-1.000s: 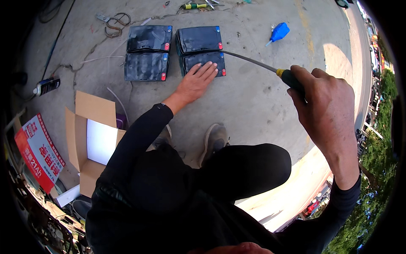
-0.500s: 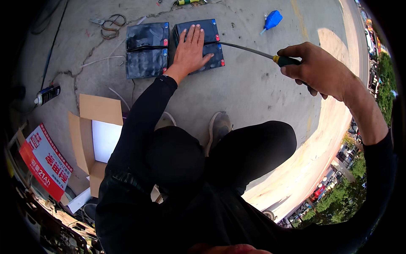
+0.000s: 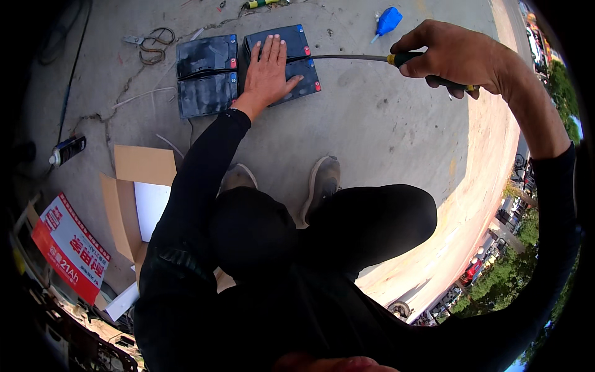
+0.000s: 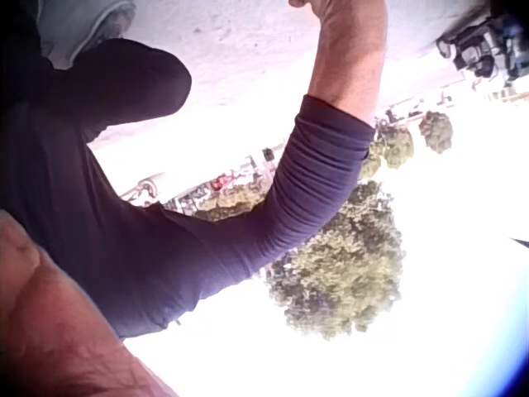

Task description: The person unpacks several sealed battery packs from a cardboard box, arranges them on the ground, and uses a screwdriver to pry open the plastic seals on each pack. The person handles the batteries one at a time, separating them and opening the seals to expose the terminals.

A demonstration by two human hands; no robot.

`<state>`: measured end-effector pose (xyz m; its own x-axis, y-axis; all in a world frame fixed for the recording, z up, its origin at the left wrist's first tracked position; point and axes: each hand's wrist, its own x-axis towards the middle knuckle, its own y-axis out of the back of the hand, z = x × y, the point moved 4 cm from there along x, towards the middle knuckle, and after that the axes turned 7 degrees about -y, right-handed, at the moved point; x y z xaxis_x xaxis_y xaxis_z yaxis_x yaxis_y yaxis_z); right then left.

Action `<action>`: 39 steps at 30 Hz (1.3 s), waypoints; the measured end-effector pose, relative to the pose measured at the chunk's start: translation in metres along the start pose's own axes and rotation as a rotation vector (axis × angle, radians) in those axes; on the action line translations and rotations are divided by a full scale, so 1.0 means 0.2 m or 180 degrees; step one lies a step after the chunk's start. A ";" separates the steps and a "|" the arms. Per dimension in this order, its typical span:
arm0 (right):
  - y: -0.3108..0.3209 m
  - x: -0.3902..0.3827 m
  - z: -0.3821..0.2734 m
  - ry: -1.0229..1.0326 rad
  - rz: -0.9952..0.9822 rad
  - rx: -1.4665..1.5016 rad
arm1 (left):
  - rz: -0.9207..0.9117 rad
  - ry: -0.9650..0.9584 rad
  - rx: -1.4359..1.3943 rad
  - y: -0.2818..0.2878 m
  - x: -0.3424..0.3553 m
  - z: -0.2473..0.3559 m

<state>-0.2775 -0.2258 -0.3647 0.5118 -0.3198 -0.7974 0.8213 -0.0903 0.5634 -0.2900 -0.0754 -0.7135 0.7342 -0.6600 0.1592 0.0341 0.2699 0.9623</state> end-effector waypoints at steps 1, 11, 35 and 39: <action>-0.01 -0.01 -0.02 -0.0005 -0.0015 -0.0057 | -0.0057 0.0006 0.0037 0.00 -0.01 0.01; -0.80 -0.04 0.24 0.0595 0.0907 0.0818 | -0.0131 0.0022 -0.0222 -0.02 -0.03 0.08; -1.09 -0.23 0.38 0.0764 0.0529 -0.0587 | -0.0403 0.0181 0.0507 -0.02 -0.15 0.27; -1.22 -0.31 0.52 0.0607 0.0740 -0.0299 | -0.0094 -0.0090 0.0270 -0.14 0.07 0.47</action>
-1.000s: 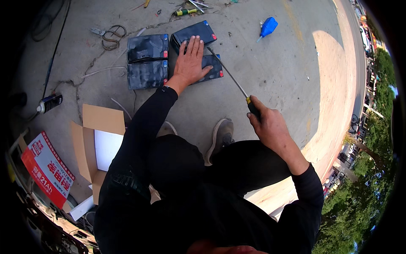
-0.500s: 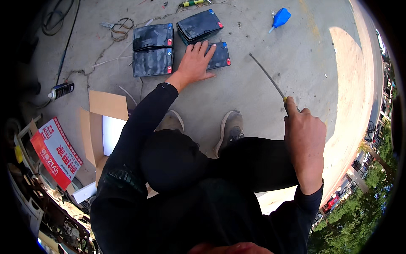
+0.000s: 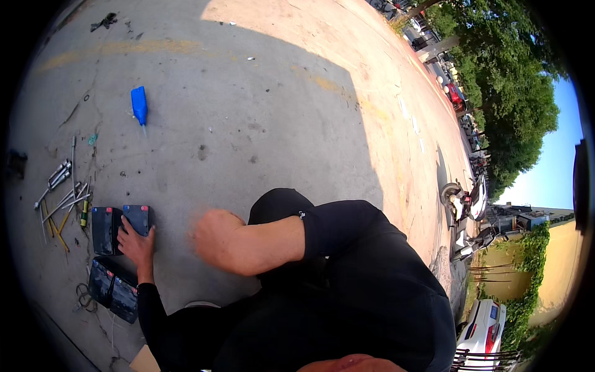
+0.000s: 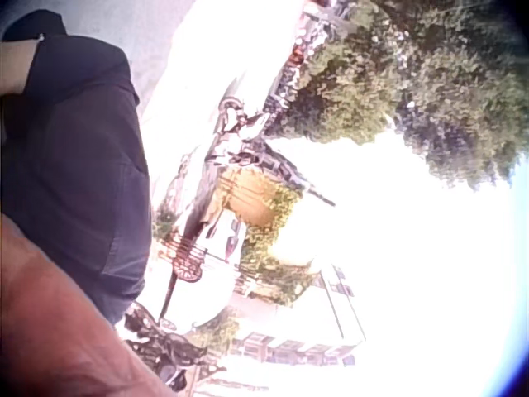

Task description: The person unpacks several sealed battery packs from a cardboard box, arranges them on the ground, and uses a screwdriver to pry open the plastic seals on each pack. The person handles the batteries one at a time, separating them and opening the seals to expose the terminals.

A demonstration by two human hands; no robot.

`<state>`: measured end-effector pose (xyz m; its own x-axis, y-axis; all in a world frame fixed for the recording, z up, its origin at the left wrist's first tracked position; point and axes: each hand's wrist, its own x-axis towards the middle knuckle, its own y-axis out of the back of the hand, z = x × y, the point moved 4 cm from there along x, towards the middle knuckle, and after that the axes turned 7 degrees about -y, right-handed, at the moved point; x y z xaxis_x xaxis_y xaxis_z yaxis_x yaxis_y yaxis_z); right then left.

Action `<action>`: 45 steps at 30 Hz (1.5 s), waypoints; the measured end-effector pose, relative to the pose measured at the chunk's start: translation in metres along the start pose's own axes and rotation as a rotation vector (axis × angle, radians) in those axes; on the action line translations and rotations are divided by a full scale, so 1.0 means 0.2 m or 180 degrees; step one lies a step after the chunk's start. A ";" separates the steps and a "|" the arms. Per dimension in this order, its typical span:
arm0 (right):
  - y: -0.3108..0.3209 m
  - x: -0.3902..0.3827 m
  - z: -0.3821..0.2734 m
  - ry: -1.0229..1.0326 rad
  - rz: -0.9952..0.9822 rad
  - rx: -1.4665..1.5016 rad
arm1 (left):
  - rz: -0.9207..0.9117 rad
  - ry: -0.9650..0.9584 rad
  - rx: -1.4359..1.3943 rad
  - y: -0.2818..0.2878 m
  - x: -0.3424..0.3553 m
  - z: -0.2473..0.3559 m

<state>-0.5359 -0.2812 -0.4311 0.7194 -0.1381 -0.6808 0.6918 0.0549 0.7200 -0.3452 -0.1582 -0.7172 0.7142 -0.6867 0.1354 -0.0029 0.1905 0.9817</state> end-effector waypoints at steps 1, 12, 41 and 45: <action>-0.11 0.04 -0.02 -0.0029 0.0249 0.0116 | 0.0034 0.0081 -0.0014 -0.02 0.06 0.00; 0.10 0.13 -0.18 0.0965 0.0386 -0.0370 | -0.1844 -0.1336 0.0246 0.30 0.21 -0.32; 0.26 0.01 -0.76 0.3183 0.1997 0.0144 | -0.0017 0.1009 -0.1156 0.77 -0.26 -1.25; 0.23 -0.01 -0.81 0.2977 0.1600 -0.0103 | -0.0047 0.2984 -0.2320 0.81 -0.60 -1.67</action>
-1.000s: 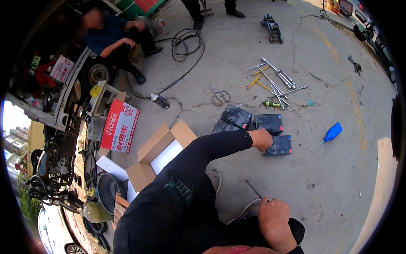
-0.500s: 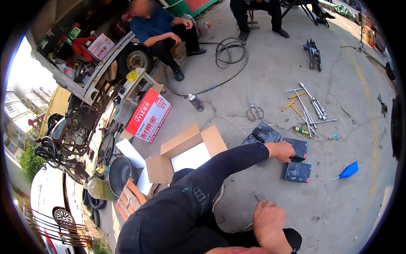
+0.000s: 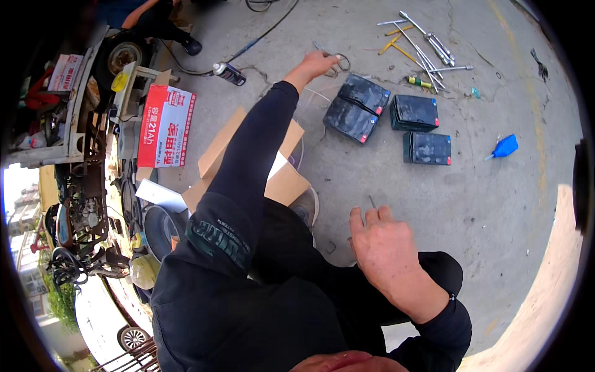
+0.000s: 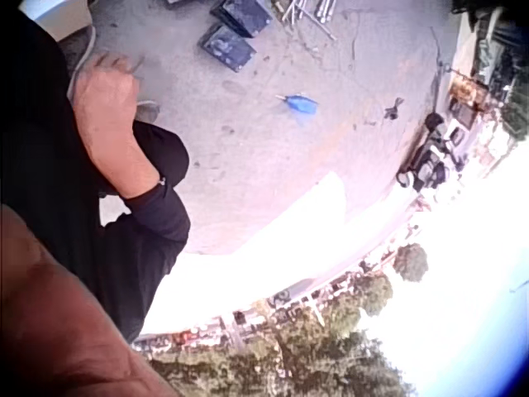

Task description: The person unpacks several sealed battery packs from a cardboard box, arranges them on the ground, and uses a screwdriver to pry open the plastic seals on each pack. The person handles the batteries one at a time, separating them and opening the seals to expose the terminals.

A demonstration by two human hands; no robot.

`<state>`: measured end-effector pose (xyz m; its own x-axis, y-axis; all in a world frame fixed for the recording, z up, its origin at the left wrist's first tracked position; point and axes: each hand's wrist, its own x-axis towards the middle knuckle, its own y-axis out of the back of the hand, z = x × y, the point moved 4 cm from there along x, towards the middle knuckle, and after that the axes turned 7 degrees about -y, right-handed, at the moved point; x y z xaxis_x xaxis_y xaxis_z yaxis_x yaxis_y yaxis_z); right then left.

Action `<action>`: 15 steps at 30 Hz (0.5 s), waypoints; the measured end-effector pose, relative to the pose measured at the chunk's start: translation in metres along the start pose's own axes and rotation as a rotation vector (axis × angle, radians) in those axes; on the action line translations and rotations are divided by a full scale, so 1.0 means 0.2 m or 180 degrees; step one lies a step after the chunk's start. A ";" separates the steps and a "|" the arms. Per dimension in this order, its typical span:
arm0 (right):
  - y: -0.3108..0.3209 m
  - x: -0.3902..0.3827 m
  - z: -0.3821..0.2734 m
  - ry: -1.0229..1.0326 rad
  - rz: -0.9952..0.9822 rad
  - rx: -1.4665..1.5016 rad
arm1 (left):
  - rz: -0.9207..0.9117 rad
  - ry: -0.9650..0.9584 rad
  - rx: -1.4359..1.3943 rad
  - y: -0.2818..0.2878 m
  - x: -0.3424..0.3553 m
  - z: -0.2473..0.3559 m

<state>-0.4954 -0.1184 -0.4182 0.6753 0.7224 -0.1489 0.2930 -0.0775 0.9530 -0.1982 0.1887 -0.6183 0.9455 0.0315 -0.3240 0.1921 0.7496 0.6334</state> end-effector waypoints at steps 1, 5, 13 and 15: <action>-0.01 -0.01 0.00 -0.0071 -0.0116 -0.0036 | 0.0064 0.0197 -0.0312 0.00 0.00 -0.08; 0.01 0.00 0.04 -0.0195 0.0005 0.0020 | -0.0400 0.0230 0.0403 -0.07 -0.04 -0.27; 0.06 0.09 0.05 -0.0318 0.0332 0.0089 | -0.1073 -0.0560 -0.0421 -0.51 -0.08 -0.18; 0.05 0.11 0.06 -0.0296 0.0139 0.0194 | -0.0384 0.0163 0.0096 -0.61 -0.12 -0.28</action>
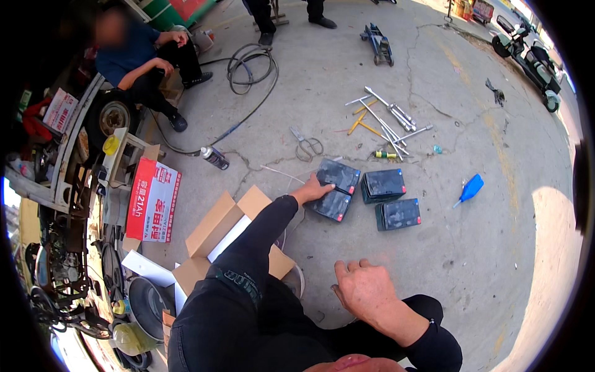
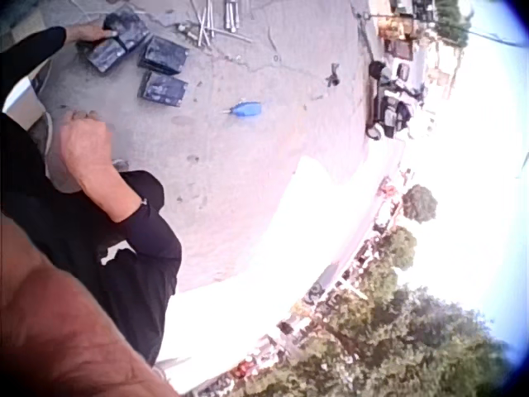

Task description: The person unpacks several sealed battery packs from a cardboard box, arranges them on the ground, and uses a screwdriver to pry open the plastic seals on each pack. The person handles the batteries one at a time, separating them and opening the seals to expose the terminals.

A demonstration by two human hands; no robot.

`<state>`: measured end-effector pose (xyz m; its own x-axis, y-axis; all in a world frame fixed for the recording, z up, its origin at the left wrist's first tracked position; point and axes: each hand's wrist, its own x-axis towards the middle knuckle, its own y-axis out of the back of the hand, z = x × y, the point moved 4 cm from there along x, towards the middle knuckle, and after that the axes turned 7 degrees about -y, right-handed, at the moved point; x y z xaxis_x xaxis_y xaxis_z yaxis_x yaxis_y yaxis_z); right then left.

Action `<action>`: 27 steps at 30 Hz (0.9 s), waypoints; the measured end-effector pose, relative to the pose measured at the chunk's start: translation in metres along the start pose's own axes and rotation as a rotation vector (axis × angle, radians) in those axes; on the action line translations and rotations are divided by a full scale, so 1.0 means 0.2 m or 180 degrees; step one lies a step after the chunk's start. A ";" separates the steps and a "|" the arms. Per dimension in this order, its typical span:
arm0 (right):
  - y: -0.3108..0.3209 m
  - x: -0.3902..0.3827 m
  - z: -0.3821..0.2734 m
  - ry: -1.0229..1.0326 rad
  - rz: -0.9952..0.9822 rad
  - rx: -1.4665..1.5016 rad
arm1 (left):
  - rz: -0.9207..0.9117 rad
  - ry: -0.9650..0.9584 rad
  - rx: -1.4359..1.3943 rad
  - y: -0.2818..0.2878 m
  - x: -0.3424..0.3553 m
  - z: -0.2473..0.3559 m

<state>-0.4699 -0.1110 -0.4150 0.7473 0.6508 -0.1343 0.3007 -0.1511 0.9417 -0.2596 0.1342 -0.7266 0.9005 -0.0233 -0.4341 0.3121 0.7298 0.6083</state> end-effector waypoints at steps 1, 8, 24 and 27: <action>0.02 0.01 0.01 -0.0074 -0.0058 0.0037 | -0.0077 -0.0125 -0.0075 -0.02 -0.01 0.01; 0.02 -0.08 0.11 -0.0330 -0.0429 -0.0155 | 0.0077 0.0029 -0.0883 -0.10 -0.04 0.10; -0.01 -0.03 0.27 -0.0837 -0.0610 -0.0351 | 0.0909 0.1176 -0.1066 -0.38 -0.27 0.08; 0.04 0.02 0.25 -0.0724 -0.0415 -0.0154 | 0.0759 0.1098 -0.0793 -0.34 -0.27 0.07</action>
<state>-0.4348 -0.1467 -0.4241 0.8196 0.4777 -0.3161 0.3786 -0.0376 0.9248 -0.3257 0.0760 -0.7358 0.7721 0.3616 -0.5226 -0.0106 0.8295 0.5584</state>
